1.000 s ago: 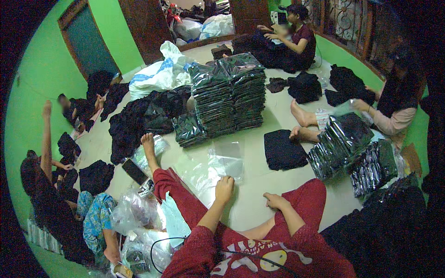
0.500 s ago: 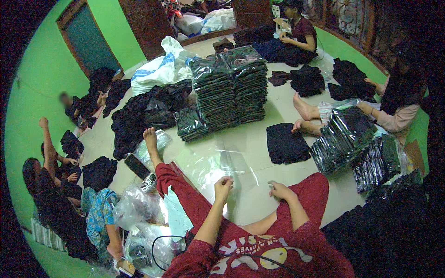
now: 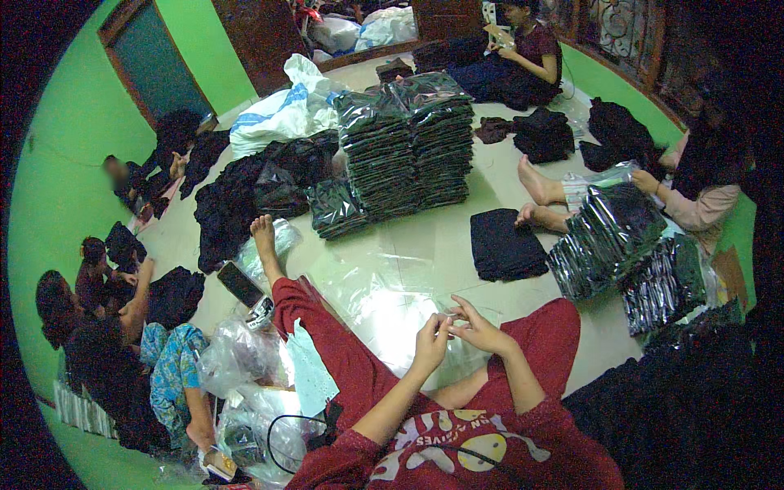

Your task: The person sits on the floor and repeatedly folds black garments, places them into clear plastic bags, and stacks the packaged items. The person handles the garments and bags by hand, working in a repetitive cycle.

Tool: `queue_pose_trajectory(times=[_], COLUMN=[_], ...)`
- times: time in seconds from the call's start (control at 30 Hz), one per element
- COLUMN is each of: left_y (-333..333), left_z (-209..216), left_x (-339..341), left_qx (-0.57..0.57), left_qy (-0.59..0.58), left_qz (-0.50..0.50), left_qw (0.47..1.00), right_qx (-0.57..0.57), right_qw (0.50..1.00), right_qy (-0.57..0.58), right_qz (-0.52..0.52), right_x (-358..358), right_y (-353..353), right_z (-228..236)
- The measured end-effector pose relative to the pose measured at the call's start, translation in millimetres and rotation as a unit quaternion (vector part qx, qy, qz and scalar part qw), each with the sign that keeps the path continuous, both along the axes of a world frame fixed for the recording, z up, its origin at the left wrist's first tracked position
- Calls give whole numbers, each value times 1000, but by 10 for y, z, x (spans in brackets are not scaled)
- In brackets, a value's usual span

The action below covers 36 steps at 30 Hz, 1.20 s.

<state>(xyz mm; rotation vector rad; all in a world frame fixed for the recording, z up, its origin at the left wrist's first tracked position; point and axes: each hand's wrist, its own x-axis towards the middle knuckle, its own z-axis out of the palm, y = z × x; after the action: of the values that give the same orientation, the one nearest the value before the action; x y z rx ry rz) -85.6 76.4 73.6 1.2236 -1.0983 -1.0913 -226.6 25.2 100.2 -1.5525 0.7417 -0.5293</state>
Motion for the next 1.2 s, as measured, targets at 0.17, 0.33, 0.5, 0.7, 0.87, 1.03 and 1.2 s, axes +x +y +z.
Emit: queue_pose_trajectory(times=[0.17,0.33,0.5,0.7,0.87,1.03,1.2], left_y=[9,22,101,244,116,-26,125], left_z=[11,37,-4,-175,-156,-119,-326], left_x=[67,90,-10,-202,-274,-185,-187], left_qx=[99,85,103,87,202,267,292], left_qy=[158,70,37,131,202,265,324], left_qz=[-9,-6,28,65,17,-8,28], left_qw=[982,994,994,985,958,926,899], right_qx=[11,-3,-47,-88,-105,-126,-165], right_qw=[1000,1000,998,992,991,984,963], right_qy=[0,-1,31,46,55,121,211], right_qz=[0,23,-11,-71,-54,-34,-29], right_x=[-7,-12,-39,-177,-97,-77,-68], right_y=[1,21,1,-90,-39,-19,-23], right_z=[-24,-112,-97,-33,-47,4,51])
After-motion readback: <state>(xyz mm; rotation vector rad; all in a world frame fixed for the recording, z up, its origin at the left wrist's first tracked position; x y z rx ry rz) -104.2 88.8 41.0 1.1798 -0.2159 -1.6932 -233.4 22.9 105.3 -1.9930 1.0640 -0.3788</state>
